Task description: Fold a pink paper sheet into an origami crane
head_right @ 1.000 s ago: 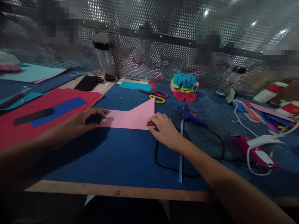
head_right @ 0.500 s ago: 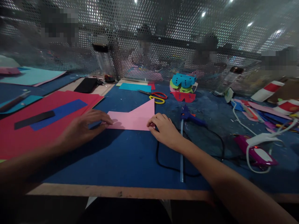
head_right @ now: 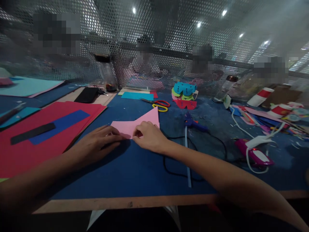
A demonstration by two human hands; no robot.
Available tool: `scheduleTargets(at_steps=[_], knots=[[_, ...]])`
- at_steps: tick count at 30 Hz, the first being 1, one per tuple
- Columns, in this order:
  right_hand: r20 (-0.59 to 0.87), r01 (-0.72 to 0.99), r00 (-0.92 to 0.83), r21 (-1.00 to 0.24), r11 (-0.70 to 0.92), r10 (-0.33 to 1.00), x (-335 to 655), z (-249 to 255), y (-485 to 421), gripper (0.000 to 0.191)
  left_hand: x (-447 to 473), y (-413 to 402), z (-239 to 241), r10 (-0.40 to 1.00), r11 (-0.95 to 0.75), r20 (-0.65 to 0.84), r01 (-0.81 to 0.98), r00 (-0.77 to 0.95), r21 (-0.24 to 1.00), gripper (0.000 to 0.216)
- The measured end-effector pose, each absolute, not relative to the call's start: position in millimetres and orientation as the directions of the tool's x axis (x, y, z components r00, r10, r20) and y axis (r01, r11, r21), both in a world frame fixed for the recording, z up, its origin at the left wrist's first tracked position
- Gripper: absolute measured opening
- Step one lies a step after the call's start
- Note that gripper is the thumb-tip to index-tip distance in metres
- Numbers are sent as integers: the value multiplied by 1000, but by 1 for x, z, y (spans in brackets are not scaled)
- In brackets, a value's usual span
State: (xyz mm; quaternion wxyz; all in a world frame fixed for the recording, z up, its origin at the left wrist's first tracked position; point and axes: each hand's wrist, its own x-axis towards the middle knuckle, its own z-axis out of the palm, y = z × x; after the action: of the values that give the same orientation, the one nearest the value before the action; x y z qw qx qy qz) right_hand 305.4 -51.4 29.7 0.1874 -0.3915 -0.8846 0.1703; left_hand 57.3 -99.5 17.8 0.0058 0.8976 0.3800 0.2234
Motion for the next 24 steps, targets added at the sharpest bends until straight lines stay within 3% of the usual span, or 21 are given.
scheduleTargets(at_steps=[24], knots=[[153, 733, -500, -449, 511, 852, 312, 23, -51, 12, 54, -97, 12, 690, -716, 369, 662, 623, 220, 33]])
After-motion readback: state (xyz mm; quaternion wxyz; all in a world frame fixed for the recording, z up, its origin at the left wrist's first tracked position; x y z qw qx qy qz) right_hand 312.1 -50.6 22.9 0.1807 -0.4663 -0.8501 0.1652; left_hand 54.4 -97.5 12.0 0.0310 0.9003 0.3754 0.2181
